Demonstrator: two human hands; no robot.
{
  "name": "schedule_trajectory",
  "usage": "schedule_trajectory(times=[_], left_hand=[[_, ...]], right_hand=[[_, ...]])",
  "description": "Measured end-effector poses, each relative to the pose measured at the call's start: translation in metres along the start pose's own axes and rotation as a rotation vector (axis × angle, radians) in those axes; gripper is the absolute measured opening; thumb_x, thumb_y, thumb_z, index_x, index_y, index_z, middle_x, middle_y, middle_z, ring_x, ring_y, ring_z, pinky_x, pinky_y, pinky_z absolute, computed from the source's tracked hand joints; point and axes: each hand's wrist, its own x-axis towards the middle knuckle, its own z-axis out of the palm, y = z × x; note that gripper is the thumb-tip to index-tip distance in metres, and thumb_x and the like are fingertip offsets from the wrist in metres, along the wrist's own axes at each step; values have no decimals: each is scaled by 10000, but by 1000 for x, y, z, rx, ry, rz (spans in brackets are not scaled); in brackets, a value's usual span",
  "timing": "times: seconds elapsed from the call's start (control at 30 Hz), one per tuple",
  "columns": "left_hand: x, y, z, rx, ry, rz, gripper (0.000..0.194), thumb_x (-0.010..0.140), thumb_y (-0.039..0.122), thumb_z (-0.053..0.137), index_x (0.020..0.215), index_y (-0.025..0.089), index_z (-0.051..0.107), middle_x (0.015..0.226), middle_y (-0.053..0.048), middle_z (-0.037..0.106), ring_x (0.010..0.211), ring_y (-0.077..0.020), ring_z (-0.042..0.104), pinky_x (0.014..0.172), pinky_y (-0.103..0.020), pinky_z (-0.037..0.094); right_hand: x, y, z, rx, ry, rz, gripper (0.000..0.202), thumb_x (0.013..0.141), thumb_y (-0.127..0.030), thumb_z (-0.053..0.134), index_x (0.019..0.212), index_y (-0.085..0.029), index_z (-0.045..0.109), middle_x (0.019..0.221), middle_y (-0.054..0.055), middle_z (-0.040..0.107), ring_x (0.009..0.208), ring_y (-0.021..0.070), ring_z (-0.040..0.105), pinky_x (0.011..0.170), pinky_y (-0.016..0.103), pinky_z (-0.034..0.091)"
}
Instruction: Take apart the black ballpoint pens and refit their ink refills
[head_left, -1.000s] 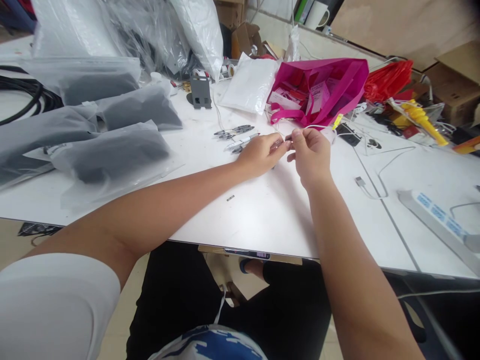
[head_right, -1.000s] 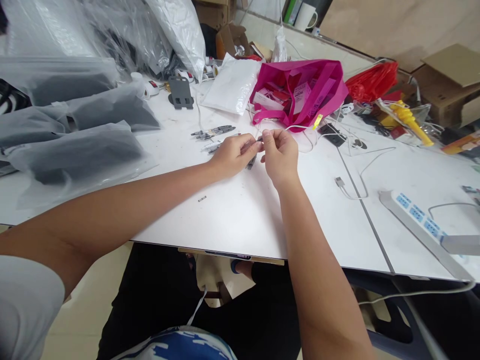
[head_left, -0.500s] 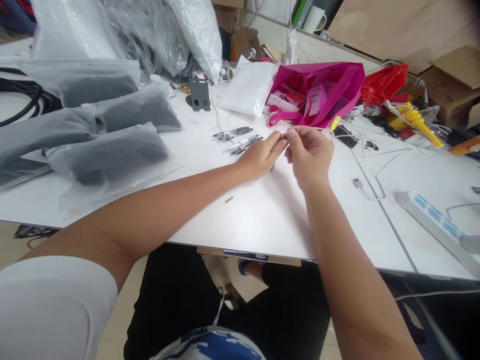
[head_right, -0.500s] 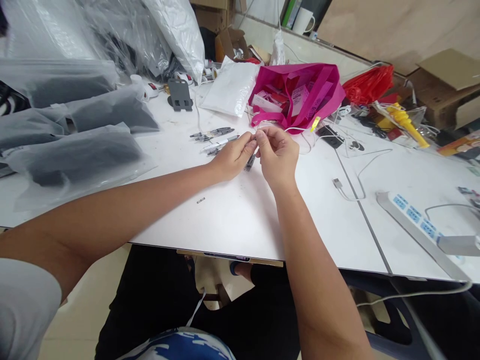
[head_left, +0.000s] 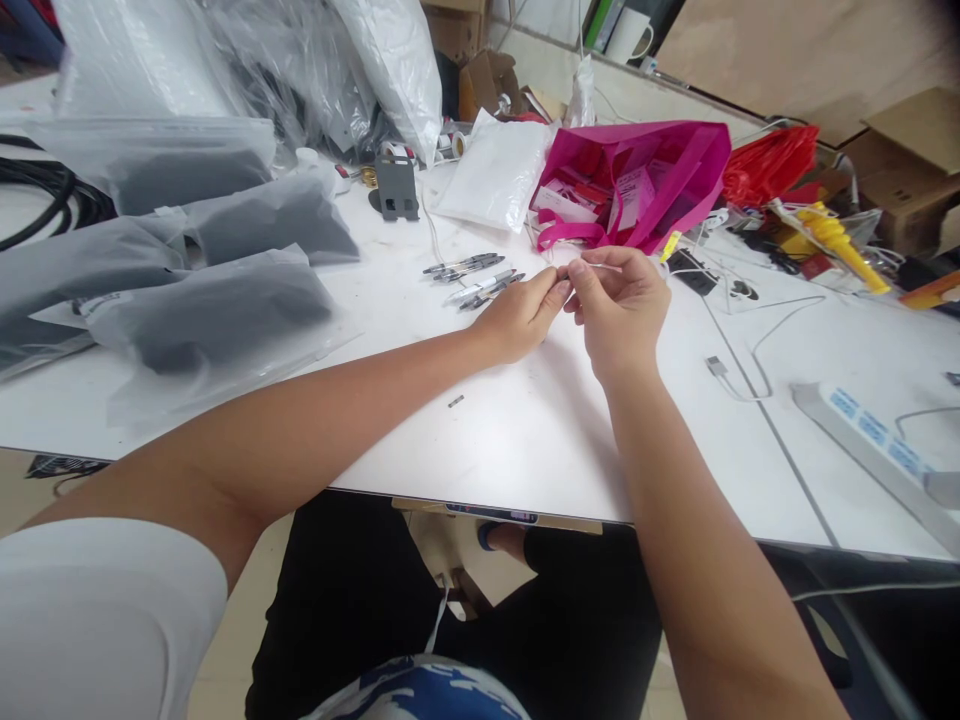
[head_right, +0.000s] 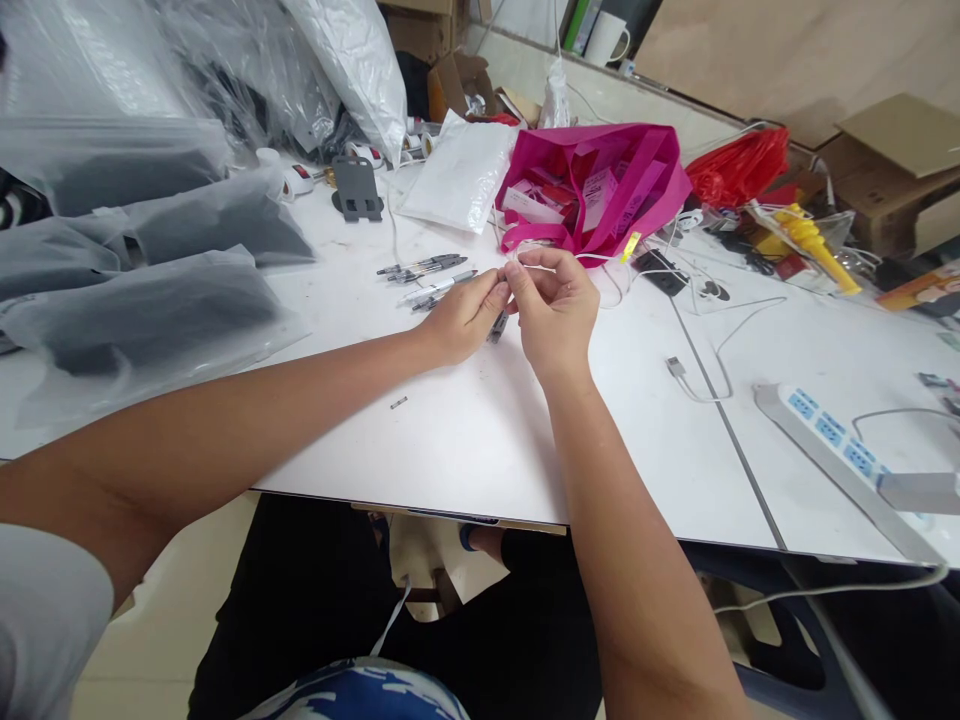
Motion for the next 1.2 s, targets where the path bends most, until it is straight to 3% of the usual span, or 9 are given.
schedule_trajectory(times=[0.17, 0.47, 0.67, 1.0, 1.2], left_hand=[[-2, 0, 1, -9, 19, 2, 339, 1137, 439, 334, 947, 222, 512, 979, -80, 750, 859, -189, 678, 774, -352, 452], [-3, 2, 0, -26, 39, -5, 291, 1127, 440, 378, 942, 244, 488, 903, -62, 686, 834, -219, 644, 782, -391, 458], [-3, 5, 0, -74, 46, -34, 320, 1129, 467, 356, 967, 242, 514, 897, -57, 658, 827, -216, 621, 793, -383, 446], [-3, 6, 0, -129, 94, -57, 275, 1115, 418, 428, 974, 226, 565, 903, -56, 682, 866, -211, 645, 838, -363, 485], [5, 4, -4, -335, 101, -205, 337, 1093, 420, 512, 820, 225, 488, 723, 6, 522, 684, -141, 508, 701, -299, 438]], right_hand=[[-1, -2, 2, -39, 42, -95, 278, 915, -502, 793, 934, -253, 671, 818, 15, 724, 697, 180, 723, 588, 330, 609], [-7, 1, 7, -206, 82, -104, 255, 951, -493, 741, 1040, -264, 672, 939, 61, 756, 797, 215, 751, 654, 354, 593], [-9, -2, 8, -275, 76, -134, 232, 973, -484, 707, 994, -256, 672, 989, 65, 745, 843, 215, 737, 701, 351, 586], [-11, -17, 8, -312, 19, -59, 215, 954, -456, 717, 943, -247, 770, 993, 52, 791, 833, 199, 716, 687, 329, 588], [-4, -11, 3, -148, 8, 67, 345, 1000, -538, 629, 992, -219, 762, 973, 74, 770, 768, 187, 719, 549, 288, 531]])
